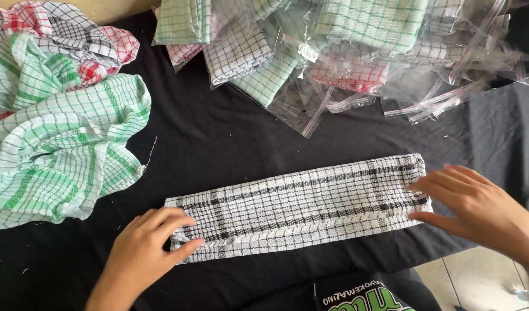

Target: Folding checkered cloths and placing them into individual plastic bags for packaging.

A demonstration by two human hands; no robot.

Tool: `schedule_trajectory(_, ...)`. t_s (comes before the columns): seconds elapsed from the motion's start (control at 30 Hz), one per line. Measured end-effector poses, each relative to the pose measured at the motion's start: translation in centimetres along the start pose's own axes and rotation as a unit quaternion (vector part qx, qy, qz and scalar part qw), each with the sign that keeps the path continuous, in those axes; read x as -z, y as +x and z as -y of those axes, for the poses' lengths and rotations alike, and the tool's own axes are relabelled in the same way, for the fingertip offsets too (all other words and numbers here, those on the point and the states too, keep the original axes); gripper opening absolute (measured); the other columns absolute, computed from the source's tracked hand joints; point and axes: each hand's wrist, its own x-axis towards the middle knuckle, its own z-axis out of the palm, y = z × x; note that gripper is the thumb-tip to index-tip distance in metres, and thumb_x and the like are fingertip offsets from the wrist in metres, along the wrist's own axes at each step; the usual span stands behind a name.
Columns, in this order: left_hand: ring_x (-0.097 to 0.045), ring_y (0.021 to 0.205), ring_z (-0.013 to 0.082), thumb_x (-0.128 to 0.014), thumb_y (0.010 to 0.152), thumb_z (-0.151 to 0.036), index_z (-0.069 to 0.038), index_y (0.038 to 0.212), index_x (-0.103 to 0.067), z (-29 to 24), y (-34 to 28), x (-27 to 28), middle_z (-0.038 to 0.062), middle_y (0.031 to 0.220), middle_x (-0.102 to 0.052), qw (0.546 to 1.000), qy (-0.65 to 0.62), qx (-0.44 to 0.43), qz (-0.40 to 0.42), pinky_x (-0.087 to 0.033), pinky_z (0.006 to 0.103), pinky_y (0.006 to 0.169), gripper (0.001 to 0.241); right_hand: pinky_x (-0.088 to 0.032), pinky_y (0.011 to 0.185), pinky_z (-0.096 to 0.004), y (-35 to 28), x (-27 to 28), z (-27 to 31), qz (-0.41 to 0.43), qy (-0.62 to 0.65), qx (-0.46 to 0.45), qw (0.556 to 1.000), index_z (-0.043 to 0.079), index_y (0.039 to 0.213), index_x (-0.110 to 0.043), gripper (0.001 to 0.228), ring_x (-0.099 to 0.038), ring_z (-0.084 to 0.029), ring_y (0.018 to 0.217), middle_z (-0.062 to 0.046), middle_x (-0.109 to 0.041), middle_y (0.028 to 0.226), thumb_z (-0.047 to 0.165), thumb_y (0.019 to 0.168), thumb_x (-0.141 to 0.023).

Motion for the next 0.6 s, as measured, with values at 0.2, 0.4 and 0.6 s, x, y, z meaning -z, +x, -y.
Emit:
schedule_trajectory(0.2,-0.06,0.121,0.0316,-0.066,0.098,-0.025,-0.006,0.12,-0.068,-9.3,5.3,-2.9,0.01,0.129,-0.067,0.902,-0.063,-0.279,-0.323,-0.048,0.047,0.108,0.03,-0.047,0.116,-0.051,6.9,-1.2,7.7,-0.228,-0.006,0.074,0.971,0.009,0.134,-0.062,0.068,-0.058,-0.032,0.135,-0.015,-0.063,0.137,0.046,0.079,-0.078)
schedule_trajectory(0.4,-0.035,0.15,0.0384,-0.052,0.104,-0.044,-0.006,0.158,-0.036,-14.3,7.3,-5.7,0.009,0.165,-0.037,0.923,-0.014,-0.3,-0.24,-0.033,0.0596,0.118,0.068,-0.014,0.127,-0.058,9.4,-4.3,11.7,-0.205,-0.049,0.143,0.967,0.014,0.165,-0.022,0.092,-0.02,-0.036,0.158,-0.015,-0.022,0.171,0.073,0.096,-0.038)
schedule_trajectory(0.6,-0.022,0.155,0.0359,-0.02,0.104,-0.067,-0.031,0.164,-0.025,-11.9,6.5,-7.1,0.003,0.171,-0.022,0.947,0.057,-0.204,-0.241,-0.014,0.0584,0.122,0.069,-0.012,0.128,-0.052,8.7,-5.2,9.7,-0.202,-0.069,0.122,0.969,0.023,0.166,-0.02,0.085,-0.02,-0.028,0.158,-0.006,-0.022,0.172,0.074,0.098,-0.028)
